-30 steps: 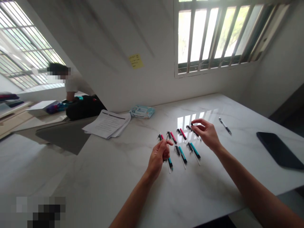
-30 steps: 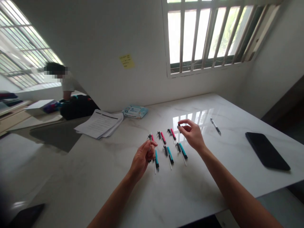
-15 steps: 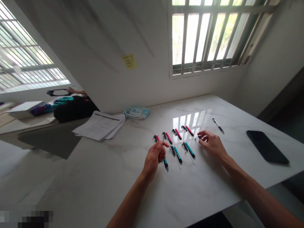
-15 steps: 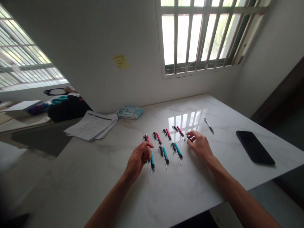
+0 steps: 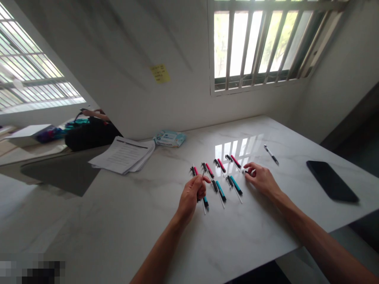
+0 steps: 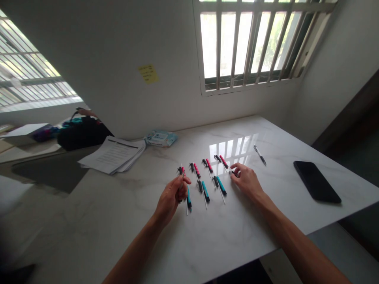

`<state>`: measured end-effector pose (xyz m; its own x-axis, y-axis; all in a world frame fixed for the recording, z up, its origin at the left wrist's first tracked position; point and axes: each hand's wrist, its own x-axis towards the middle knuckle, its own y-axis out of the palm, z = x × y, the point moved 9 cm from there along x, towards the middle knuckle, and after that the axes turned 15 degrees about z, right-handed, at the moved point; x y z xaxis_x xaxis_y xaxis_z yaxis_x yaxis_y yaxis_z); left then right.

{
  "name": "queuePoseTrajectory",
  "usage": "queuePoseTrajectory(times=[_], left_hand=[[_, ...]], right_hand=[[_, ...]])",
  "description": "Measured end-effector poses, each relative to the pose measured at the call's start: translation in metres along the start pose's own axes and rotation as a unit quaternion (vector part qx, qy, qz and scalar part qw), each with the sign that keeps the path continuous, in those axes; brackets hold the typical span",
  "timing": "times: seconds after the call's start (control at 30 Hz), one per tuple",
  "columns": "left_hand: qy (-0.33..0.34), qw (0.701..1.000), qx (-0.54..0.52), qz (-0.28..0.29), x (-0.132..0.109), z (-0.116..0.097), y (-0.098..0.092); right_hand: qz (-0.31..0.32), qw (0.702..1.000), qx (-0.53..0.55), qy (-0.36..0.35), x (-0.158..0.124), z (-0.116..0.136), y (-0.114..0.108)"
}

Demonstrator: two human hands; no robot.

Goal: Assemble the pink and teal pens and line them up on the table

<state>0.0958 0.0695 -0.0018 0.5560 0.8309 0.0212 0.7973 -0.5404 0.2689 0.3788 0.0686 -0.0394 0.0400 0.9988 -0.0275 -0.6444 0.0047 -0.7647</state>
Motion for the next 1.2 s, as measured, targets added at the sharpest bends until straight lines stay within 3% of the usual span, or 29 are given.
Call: queuePoseTrajectory(times=[0.5, 0.57, 0.63, 0.77, 0.87, 1.03, 1.2], left_hand=[[-0.006, 1.0, -0.004, 0.015, 0.0, 0.003, 0.0], [-0.006, 1.0, -0.009, 0.017, 0.0, 0.004, 0.0], [-0.006, 1.0, -0.016, 0.02, 0.001, 0.005, 0.001], [-0.01, 0.999, -0.006, 0.048, 0.001, 0.007, 0.007], [-0.008, 0.997, 0.037, 0.071, 0.001, 0.006, 0.013], [-0.009, 0.99, 0.088, 0.108, 0.0, 0.004, 0.023], [-0.023, 0.984, 0.134, 0.117, -0.003, 0.006, 0.025]], right_hand=[[-0.019, 0.999, 0.048, -0.013, -0.001, 0.001, -0.01], [-0.025, 0.992, 0.117, -0.031, -0.005, 0.012, -0.012], [0.007, 0.973, 0.219, -0.071, -0.009, 0.035, -0.003], [0.111, 0.92, 0.346, -0.145, -0.024, 0.102, 0.032], [0.135, 0.889, 0.405, -0.168, -0.033, 0.137, 0.052], [0.123, 0.842, 0.499, -0.164, -0.035, 0.15, 0.064], [0.101, 0.838, 0.509, -0.167, -0.037, 0.151, 0.055]])
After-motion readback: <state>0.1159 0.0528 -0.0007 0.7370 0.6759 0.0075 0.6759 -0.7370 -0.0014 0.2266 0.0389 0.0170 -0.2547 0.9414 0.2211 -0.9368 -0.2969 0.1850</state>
